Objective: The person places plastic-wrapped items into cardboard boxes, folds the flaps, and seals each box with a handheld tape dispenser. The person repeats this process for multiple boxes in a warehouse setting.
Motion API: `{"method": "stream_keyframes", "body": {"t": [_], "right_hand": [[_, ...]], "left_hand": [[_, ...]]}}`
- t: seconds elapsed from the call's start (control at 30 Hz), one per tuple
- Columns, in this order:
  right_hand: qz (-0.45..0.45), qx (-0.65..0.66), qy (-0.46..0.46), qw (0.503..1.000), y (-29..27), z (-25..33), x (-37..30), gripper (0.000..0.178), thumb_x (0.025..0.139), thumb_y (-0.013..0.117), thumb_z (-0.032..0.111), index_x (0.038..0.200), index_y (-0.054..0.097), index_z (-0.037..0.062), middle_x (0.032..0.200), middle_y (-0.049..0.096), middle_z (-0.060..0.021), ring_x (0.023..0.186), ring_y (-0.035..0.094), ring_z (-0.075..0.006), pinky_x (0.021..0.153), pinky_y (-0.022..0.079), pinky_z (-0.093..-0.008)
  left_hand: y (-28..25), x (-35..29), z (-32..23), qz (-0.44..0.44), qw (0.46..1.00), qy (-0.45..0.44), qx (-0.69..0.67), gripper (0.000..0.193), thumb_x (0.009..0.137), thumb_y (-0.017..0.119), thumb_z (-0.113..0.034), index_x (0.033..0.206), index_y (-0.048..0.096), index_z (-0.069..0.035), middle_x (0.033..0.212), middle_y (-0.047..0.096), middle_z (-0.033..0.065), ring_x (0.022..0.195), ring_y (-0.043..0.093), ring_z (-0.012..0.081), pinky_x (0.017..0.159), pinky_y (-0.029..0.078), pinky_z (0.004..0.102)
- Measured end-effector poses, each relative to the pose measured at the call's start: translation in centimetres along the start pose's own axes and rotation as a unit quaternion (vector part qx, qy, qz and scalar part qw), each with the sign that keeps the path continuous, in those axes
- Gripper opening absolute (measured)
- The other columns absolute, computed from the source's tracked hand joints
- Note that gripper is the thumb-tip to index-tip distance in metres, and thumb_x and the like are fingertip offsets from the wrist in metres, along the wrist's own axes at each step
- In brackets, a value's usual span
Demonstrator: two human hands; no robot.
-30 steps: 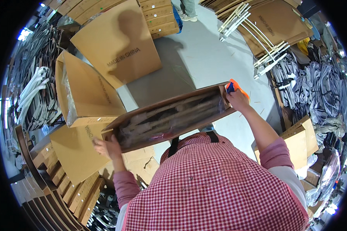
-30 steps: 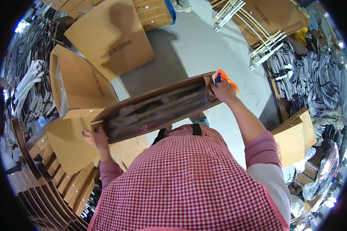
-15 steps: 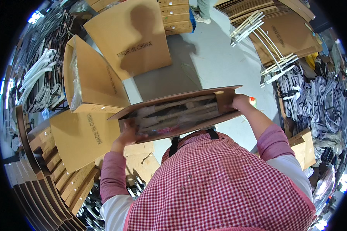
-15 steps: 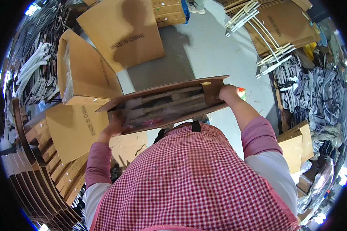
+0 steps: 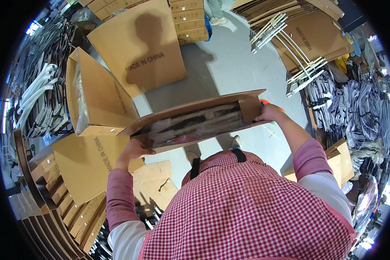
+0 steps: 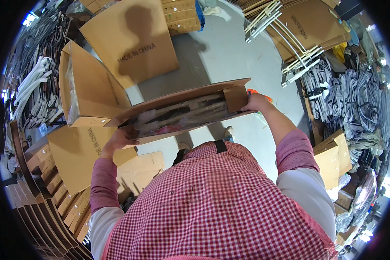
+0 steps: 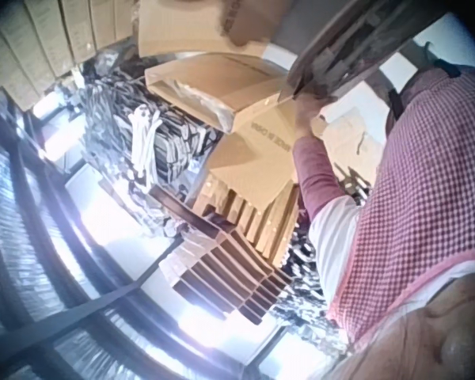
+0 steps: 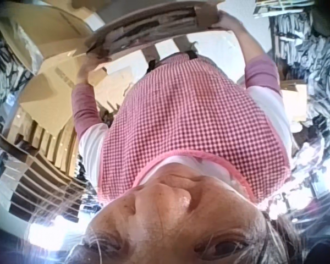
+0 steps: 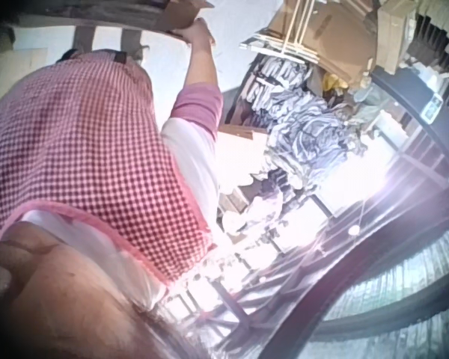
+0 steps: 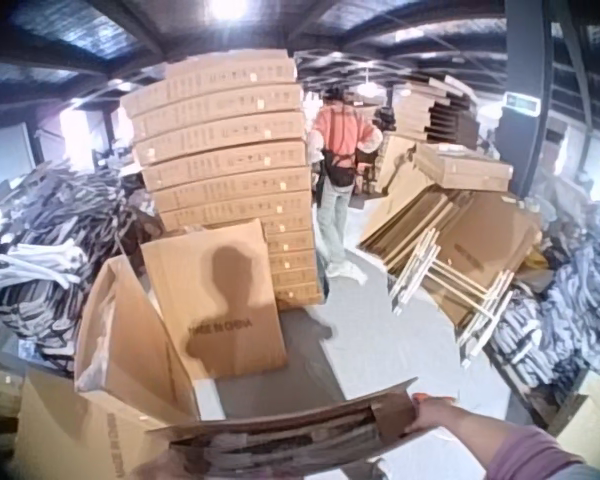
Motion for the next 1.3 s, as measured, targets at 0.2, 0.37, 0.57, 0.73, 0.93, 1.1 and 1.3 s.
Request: {"method": "stream_keyframes", "body": {"t": [0.2, 0.37, 0.57, 0.73, 0.93, 1.1, 1.3], "right_hand": [[0.066, 0.215, -0.003, 0.974, -0.9, -0.8, 0.5, 0.07, 0.077, 0.067, 0.072, 0.092, 0.076, 0.0041, 0.097, 0.072, -0.0105, 0.09, 0.067, -0.0215, 0.081, 0.05, -0.034], [0.182, 0.357, 0.055, 0.915, 0.6, -5.5, 0.0, 0.092, 0.079, 0.059, 0.08, 0.126, 0.061, 0.0016, 0.111, 0.065, -0.0124, 0.105, 0.062, -0.023, 0.091, 0.049, -0.0375], [0.148, 0.277, -0.004, 0.949, 1.8, -6.0, 1.4, 0.079, 0.078, 0.06, 0.08, 0.098, 0.071, 0.0044, 0.09, 0.068, -0.0094, 0.082, 0.067, -0.0223, 0.077, 0.054, -0.036], [0.047, 0.141, 0.043, 0.988, 0.6, -3.5, 2.9, 0.087, 0.077, 0.047, 0.086, 0.088, 0.074, 0.0044, 0.086, 0.072, -0.0137, 0.086, 0.07, -0.0272, 0.08, 0.053, -0.0379], [0.024, 0.148, 0.038, 0.988, -0.3, -3.5, 3.0, 0.088, 0.073, 0.058, 0.079, 0.098, 0.071, -0.0037, 0.092, 0.073, -0.0186, 0.088, 0.072, -0.0297, 0.076, 0.055, -0.0377], [0.044, 0.144, 0.019, 0.988, 1.0, -4.0, 3.4, 0.097, 0.071, 0.056, 0.087, 0.089, 0.071, -0.0069, 0.087, 0.072, -0.0211, 0.084, 0.071, -0.0315, 0.074, 0.054, -0.0394], [0.059, 0.087, -0.006, 0.994, 0.7, -3.5, 4.4, 0.092, 0.078, 0.047, 0.087, 0.087, 0.073, -0.0013, 0.083, 0.072, -0.0189, 0.084, 0.071, -0.0322, 0.075, 0.054, -0.0408]], "left_hand": [[-1.3, 1.9, 1.5, 0.03, 0.987, -0.129, 0.094, 0.058, 0.066, 0.085, -0.049, 0.092, 0.075, 0.002, 0.089, 0.073, 0.018, 0.081, 0.068, 0.0293, 0.078, 0.051, 0.0369], [-1.6, 3.5, 2.7, 0.0, 0.972, -0.174, 0.161, 0.069, 0.064, 0.08, -0.065, 0.082, 0.076, 0.001, 0.082, 0.072, 0.0189, 0.082, 0.069, 0.0327, 0.078, 0.052, 0.0399], [0.4, 4.0, 5.3, -0.23, 0.927, -0.226, 0.193, 0.06, 0.071, 0.078, -0.061, 0.081, 0.071, -0.002, 0.085, 0.071, 0.0175, 0.084, 0.068, 0.0329, 0.078, 0.052, 0.0406], [4.5, 4.1, 4.1, -0.523, 0.795, -0.216, 0.217, 0.071, 0.08, 0.066, -0.068, 0.121, 0.062, -0.009, 0.129, 0.059, 0.0122, 0.118, 0.052, 0.0369, 0.11, 0.027, 0.0521], [15.6, 7.6, -8.1, -0.402, 0.848, -0.183, 0.294, 0.084, 0.082, 0.072, -0.045, 0.15, 0.037, -0.008, 0.16, 0.025, 0.016, 0.148, 0.017, 0.0442, 0.116, 0.013, 0.0683], [17.0, 4.8, -15.3, -0.229, 0.94, -0.041, 0.25, 0.113, 0.063, 0.087, -0.042, 0.153, 0.029, -0.004, 0.162, 0.02, 0.0178, 0.149, 0.015, 0.0422, 0.115, 0.019, 0.0658], [13.5, 8.0, -13.5, -0.161, 0.948, -0.11, 0.252, 0.097, 0.076, 0.074, -0.021, 0.156, 0.021, -0.008, 0.162, 0.021, 0.0132, 0.147, 0.023, 0.0414, 0.11, 0.037, 0.0603]]}}
Point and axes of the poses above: each hand's wrist, its own x-axis towards the middle knuckle, its own y-axis out of the palm, z = x × y, the point moved 6 cm from there along x, towards the middle knuckle
